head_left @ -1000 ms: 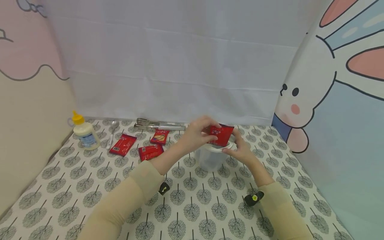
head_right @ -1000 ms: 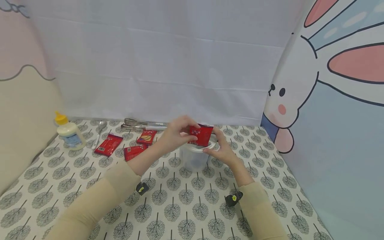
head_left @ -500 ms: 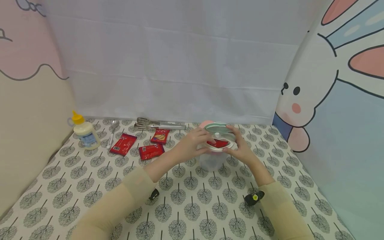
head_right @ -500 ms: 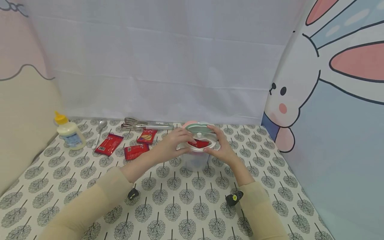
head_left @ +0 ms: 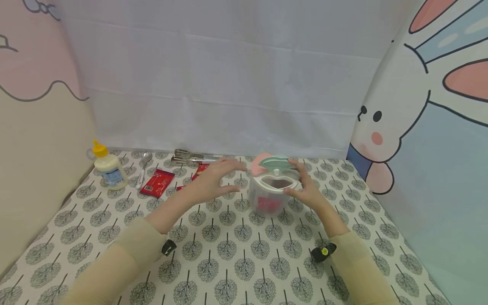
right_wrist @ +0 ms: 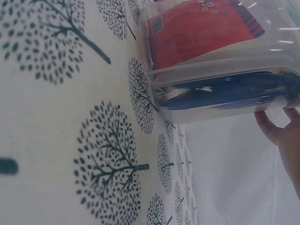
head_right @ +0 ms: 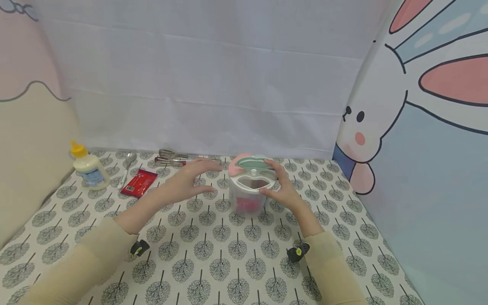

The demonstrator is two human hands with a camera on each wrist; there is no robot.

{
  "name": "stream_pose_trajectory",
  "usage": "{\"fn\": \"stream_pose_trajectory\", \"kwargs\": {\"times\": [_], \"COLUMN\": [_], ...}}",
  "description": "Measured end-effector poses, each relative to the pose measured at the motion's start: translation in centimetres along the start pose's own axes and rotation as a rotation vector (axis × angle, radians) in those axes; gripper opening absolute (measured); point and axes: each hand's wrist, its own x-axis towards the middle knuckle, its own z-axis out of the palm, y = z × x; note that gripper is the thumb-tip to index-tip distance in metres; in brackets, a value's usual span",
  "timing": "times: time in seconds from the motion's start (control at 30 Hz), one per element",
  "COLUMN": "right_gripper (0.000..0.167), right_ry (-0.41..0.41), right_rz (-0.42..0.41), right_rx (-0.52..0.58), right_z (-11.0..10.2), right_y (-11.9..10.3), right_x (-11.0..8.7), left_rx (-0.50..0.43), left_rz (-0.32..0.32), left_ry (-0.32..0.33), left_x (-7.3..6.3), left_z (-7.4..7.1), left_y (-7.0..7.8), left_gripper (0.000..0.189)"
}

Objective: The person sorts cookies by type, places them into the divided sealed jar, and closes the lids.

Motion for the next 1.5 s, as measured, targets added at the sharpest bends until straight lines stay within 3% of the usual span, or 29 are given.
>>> {"fn": "stream_pose_trajectory", "kwargs": {"times": [0.13, 0.3, 0.5, 0.77, 1.17, 1.33, 1.5], "right_gripper": [0.084, 0.084, 0.084, 0.085, 0.085, 0.084, 0.084], "right_ry": [-0.001, -0.004, -0.007, -0.004, -0.005, -0.002, 0.002], "right_rz": [0.015, 0.023, 0.015, 0.012, 0.045, 0.034, 0.014], "right_rx": [-0.005, -0.004, -0.003, -0.011, -0.005, 0.005, 0.011], "right_z": [0.0, 0.1, 0.1, 0.1, 0.1, 0.1, 0.1], "right_y": [-0.2, -0.3, -0.3, -0.2, -0.2, -0.2, -0.3], "right_x": [0.0, -0.1, 0.0, 0.0, 0.0, 0.0, 0.0], "left_rx": [-0.016, -0.033, -0.049, -0.059, -0.072, -0.025, -0.010], "left_rz": [-0.162, -0.260, -0.381, -0.486, -0.481, -0.503, -0.460], "left_ry": [-0.086, -0.145, -0.168, -0.237, -0.257, -0.312, -0.330], "left_x": [-2.1, -4.8, -7.3, -8.6, -8.1, -7.7, -6.8], "left_z": [-1.6, -2.1, -1.7, -0.4, 1.1, 1.1, 0.5], "left_y": [-2.0, -5.4, -8.9, -12.0, -12.7, -12.0, -10.4], "left_gripper": [0.070, 0.074, 0.072, 0.067, 0.056, 0.047, 0.045]}}
